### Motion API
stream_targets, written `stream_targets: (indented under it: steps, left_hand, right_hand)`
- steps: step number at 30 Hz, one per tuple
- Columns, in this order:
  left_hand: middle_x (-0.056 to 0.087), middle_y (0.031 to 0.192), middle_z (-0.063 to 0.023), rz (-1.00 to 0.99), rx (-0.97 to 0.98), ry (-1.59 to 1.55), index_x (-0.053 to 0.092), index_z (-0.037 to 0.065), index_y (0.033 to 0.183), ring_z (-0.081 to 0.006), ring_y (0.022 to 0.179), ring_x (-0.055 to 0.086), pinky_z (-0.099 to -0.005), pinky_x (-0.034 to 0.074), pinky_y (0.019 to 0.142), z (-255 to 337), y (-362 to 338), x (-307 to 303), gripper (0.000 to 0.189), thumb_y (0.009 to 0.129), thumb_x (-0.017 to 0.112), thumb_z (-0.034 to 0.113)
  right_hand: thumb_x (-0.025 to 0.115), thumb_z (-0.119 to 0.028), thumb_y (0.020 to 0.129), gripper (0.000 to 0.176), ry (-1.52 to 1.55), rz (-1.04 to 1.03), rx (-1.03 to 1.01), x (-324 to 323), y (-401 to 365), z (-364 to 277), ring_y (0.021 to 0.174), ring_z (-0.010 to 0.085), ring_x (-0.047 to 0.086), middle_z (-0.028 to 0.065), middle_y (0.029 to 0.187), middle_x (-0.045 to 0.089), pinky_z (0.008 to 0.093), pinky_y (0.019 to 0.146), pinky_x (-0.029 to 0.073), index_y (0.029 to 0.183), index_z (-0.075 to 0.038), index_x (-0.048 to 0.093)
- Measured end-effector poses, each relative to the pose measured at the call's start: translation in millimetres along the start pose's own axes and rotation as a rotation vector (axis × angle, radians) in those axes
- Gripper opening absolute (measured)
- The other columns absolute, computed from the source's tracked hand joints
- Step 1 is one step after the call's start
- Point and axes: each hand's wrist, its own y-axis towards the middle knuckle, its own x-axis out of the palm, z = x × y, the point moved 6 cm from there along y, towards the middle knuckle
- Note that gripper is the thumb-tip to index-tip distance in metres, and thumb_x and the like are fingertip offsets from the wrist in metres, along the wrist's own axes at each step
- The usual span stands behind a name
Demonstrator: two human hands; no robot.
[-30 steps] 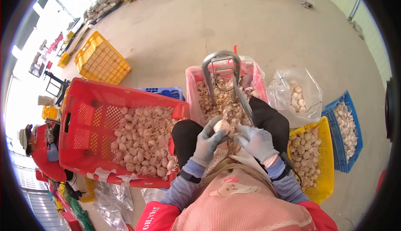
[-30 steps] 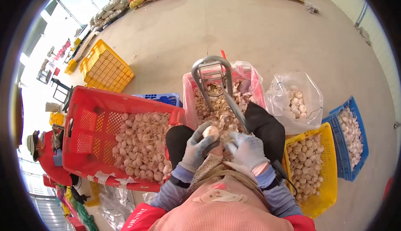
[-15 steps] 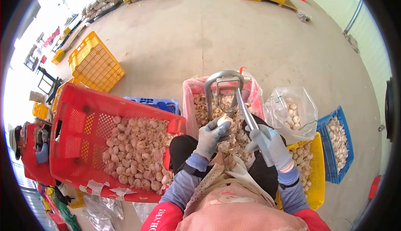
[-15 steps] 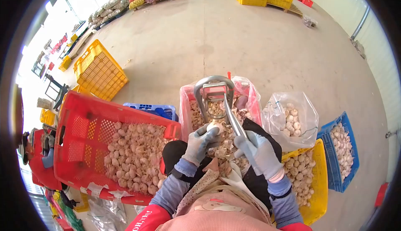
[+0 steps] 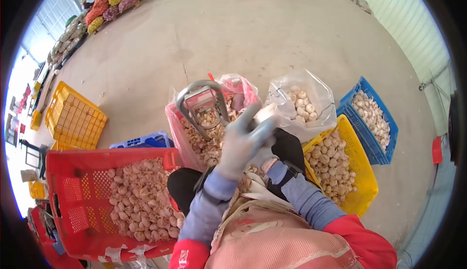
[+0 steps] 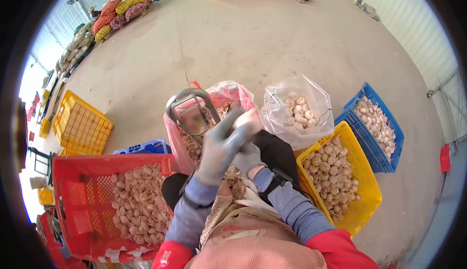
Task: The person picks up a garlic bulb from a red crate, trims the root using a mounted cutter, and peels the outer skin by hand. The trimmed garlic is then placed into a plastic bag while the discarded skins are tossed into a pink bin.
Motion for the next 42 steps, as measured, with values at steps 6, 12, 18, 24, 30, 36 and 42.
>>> stream_targets:
  steps: [6,12,18,24,30,36,42]
  left_hand:
    - [0.063,0.077,-0.0093,0.147,0.259,0.132,0.061,0.001,0.125,-0.0118,0.072,0.059,-0.0320,0.051,0.069,-1.0,5.4,3.8,0.042,0.089,0.069,0.022]
    - [0.072,0.105,-0.0117,0.845,0.106,0.358,0.065,-0.001,0.120,-0.0159,0.095,0.067,-0.0310,0.053,0.085,-86.1,-142.8,-189.6,0.035,0.092,0.065,0.019]
    - [0.065,0.122,-0.0134,0.738,-0.970,1.115,0.056,0.020,0.131,-0.0347,0.113,0.062,-0.0492,0.049,0.092,-204.0,-290.7,-309.3,0.050,0.085,0.061,0.040]
    - [0.041,0.148,-0.0134,0.609,-1.262,0.996,0.040,0.023,0.146,-0.0349,0.129,0.051,-0.0538,0.044,0.102,-251.6,-292.8,-292.4,0.067,0.085,0.063,0.038]
    - [0.051,0.138,-0.0136,0.655,-1.177,0.948,0.048,0.021,0.138,-0.0354,0.125,0.054,-0.0529,0.043,0.099,-226.3,-310.5,-268.3,0.056,0.089,0.058,0.046]
    - [0.062,0.128,-0.0143,0.655,-1.127,0.840,0.051,0.021,0.136,-0.0309,0.121,0.057,-0.0441,0.046,0.098,-244.3,-309.3,-287.7,0.056,0.088,0.060,0.048]
    - [0.068,0.112,-0.0126,1.132,-0.129,0.298,0.052,0.013,0.134,-0.0248,0.106,0.066,-0.0341,0.053,0.085,-210.9,-287.9,-309.8,0.040,0.098,0.054,0.030]
  right_hand:
    - [0.064,-0.034,0.088,0.038,0.130,-0.174,0.121,-12.5,6.4,-16.2,0.082,0.0268,0.066,0.0133,0.096,0.069,0.0379,0.075,0.051,0.116,-0.007,0.064]
    - [0.061,-0.023,0.093,0.022,0.314,-0.120,0.223,-7.9,14.1,-13.5,0.060,0.0161,0.064,0.0043,0.073,0.067,0.0308,0.061,0.049,0.101,-0.004,0.069]
    - [0.058,-0.022,0.094,0.023,0.312,-0.041,0.205,10.6,16.7,17.9,0.063,0.0141,0.064,0.0041,0.075,0.067,0.0295,0.061,0.049,0.104,-0.003,0.068]
    - [0.059,-0.025,0.095,0.024,0.376,-0.160,0.353,11.5,14.0,15.8,0.049,0.0109,0.051,0.0050,0.075,0.067,0.0279,0.047,0.039,0.109,-0.008,0.068]
    - [0.058,-0.019,0.095,0.023,0.352,-0.212,0.407,-1.8,10.2,-6.9,0.066,0.0132,0.065,0.0076,0.091,0.071,0.0280,0.061,0.050,0.109,-0.002,0.065]
    - [0.058,-0.025,0.096,0.025,0.385,-0.160,0.360,4.7,9.5,8.1,0.057,0.0107,0.056,0.0048,0.082,0.068,0.0270,0.053,0.043,0.108,-0.005,0.066]
    - [0.063,-0.036,0.093,0.030,0.420,-0.108,0.287,15.2,8.6,27.1,0.041,0.0064,0.041,0.0018,0.065,0.061,0.0253,0.039,0.031,0.107,-0.010,0.066]
